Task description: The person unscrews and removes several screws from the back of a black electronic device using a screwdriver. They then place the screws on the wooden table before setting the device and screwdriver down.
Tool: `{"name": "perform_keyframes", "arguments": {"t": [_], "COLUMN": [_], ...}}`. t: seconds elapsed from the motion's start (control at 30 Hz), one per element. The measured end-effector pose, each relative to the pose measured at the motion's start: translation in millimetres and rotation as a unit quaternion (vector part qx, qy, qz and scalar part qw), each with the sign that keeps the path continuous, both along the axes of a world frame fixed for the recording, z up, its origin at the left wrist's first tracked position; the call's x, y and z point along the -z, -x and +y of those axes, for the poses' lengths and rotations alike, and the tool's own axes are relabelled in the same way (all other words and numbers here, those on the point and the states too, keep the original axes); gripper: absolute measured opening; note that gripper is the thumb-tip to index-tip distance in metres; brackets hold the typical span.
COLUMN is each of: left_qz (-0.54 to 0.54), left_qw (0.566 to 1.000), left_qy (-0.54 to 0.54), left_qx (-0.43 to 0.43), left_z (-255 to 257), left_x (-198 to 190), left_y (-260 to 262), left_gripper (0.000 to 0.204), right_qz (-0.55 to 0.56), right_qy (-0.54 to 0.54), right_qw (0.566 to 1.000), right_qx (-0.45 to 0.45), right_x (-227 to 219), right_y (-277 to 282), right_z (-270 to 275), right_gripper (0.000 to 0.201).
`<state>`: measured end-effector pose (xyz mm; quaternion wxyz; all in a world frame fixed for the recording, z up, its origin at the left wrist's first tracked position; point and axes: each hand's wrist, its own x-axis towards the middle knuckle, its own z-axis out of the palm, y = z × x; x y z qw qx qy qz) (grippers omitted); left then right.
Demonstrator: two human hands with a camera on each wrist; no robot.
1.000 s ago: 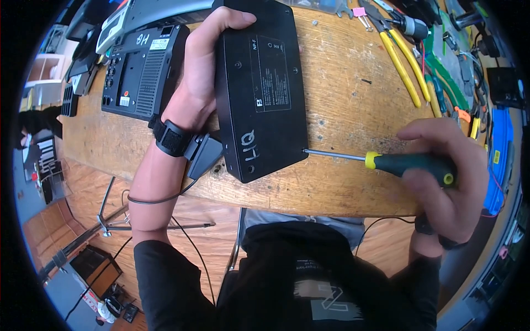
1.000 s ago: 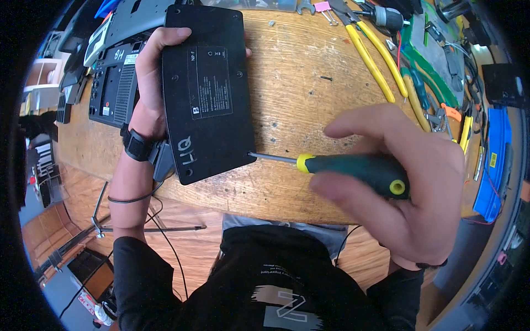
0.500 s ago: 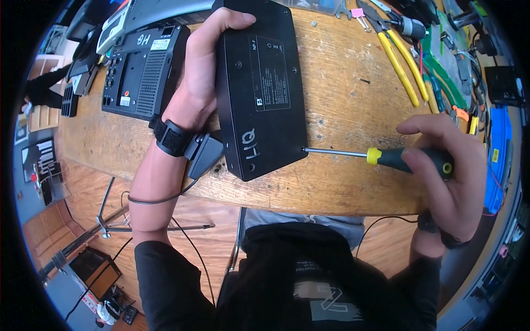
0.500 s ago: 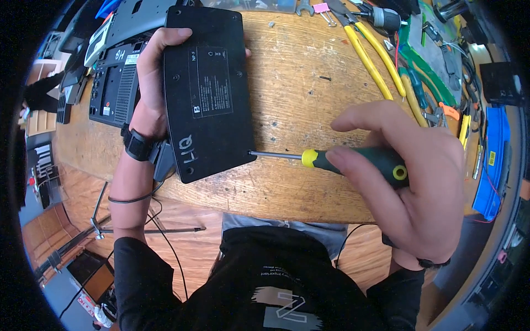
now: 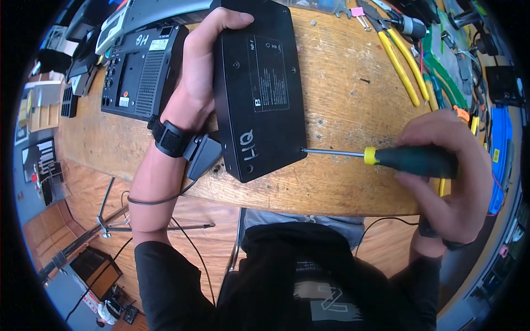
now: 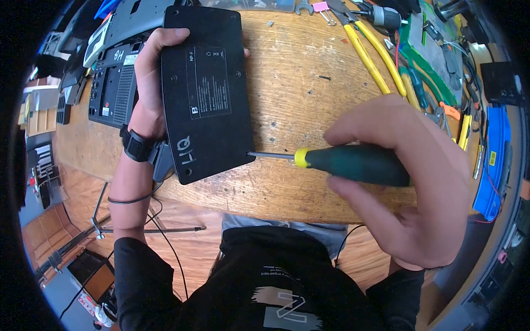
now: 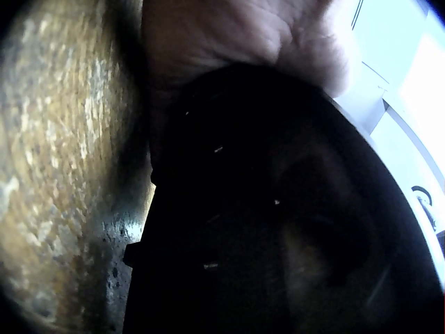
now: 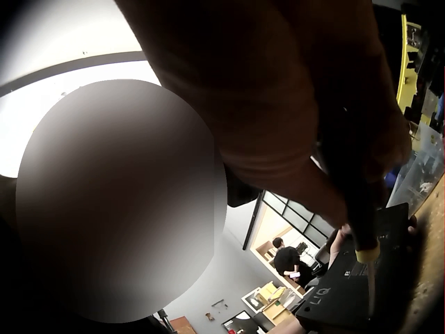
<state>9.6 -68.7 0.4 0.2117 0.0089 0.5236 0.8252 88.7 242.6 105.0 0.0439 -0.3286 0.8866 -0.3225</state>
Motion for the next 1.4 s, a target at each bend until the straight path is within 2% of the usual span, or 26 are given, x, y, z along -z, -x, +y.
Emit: {"name": "perform_keyframes", "arguments": {"t": [0.07, 0.17, 0.23, 0.33, 0.53, 0.67, 0.73, 0.8, 0.87, 0.93, 1.0, 1.07, 1.17, 1.2, 1.3, 1.4], "left_qz": [0.001, 0.001, -0.001, 0.001, 0.015, 0.015, 0.014, 0.013, 0.010, -0.004, -0.018, -0.026, -0.007, -0.008, -0.010, -0.013], "left_qw": [1.000, 1.000, 1.000, 1.000, 1.000, 1.000, 0.999, 0.999, 0.999, 0.998, 0.997, 0.998, 0.998, 0.998, 0.998, 0.998], "left_qy": [-0.001, -0.004, -0.003, -0.004, 0.011, 0.022, 0.029, 0.034, 0.041, 0.031, 0.010, -0.021, 0.051, 0.053, 0.058, 0.054], "left_qx": [0.001, 0.003, 0.004, 0.000, -0.001, 0.002, 0.000, -0.007, -0.027, -0.060, -0.070, -0.049, -0.033, -0.031, -0.024, -0.024], "left_z": [0.9, 2.6, 3.4, 3.6, 0.8, 2.1, 2.3, 1.3, 1.7, 2.7, 0.5, -1.0, 6.0, 6.9, 6.9, 7.5], "left_x": [-0.9, -2.3, -2.1, -1.9, 1.2, 2.1, 1.1, -0.1, 1.1, -2.4, -1.1, 3.9, -5.0, -6.1, -8.9, -8.4], "left_y": [0.3, 0.4, -0.1, -0.5, -0.8, 2.1, 2.6, 3.5, 3.3, 0.0, -1.3, 3.9, 1.4, 1.5, 1.1, 0.5], "left_gripper": [0.069, 0.069, 0.070, 0.070, 0.071, 0.071, 0.071, 0.071, 0.070, 0.057, 0.050, 0.051, 0.073, 0.074, 0.075, 0.075], "right_qz": [0.005, -0.086, -0.103, -0.046, 0.023, 0.014, -0.070, -0.231, -0.302, -0.354, -0.354, -0.277, -0.250, -0.269, -0.221, -0.128], "right_qy": [-0.005, -0.009, -0.012, -0.025, -0.101, -0.039, 0.053, 0.200, 0.256, 0.309, 0.235, 0.162, 0.093, 0.093, 0.085, 0.125], "right_qw": [1.000, 0.990, 0.986, 0.996, 0.994, 0.997, 0.989, 0.926, 0.901, 0.874, 0.902, 0.946, 0.963, 0.956, 0.970, 0.983], "right_qx": [0.000, 0.112, 0.132, 0.071, 0.019, 0.059, 0.120, 0.222, 0.177, 0.126, 0.076, 0.040, 0.036, 0.069, 0.057, 0.034], "right_x": [-3.4, -7.3, -5.1, -1.1, 2.0, 18.5, 27.8, 37.7, 47.0, 60.8, 73.6, 89.2, 78.4, 75.7, 84.9, 95.7], "right_y": [0.4, -10.3, -13.7, -9.4, 3.4, 5.3, 2.6, -2.1, -1.5, -0.5, 3.3, -0.3, -0.8, -0.1, 2.0, -1.4], "right_z": [-3.4, -8.4, -6.6, -1.8, 1.5, 4.0, 1.8, -7.0, -12.8, -22.4, -24.1, -29.0, -41.7, -45.7, -48.0, -51.4], "right_gripper": [0.048, 0.043, 0.042, 0.039, 0.034, 0.029, 0.025, 0.023, 0.024, 0.019, 0.020, 0.026, 0.030, 0.028, 0.024, 0.016]}}
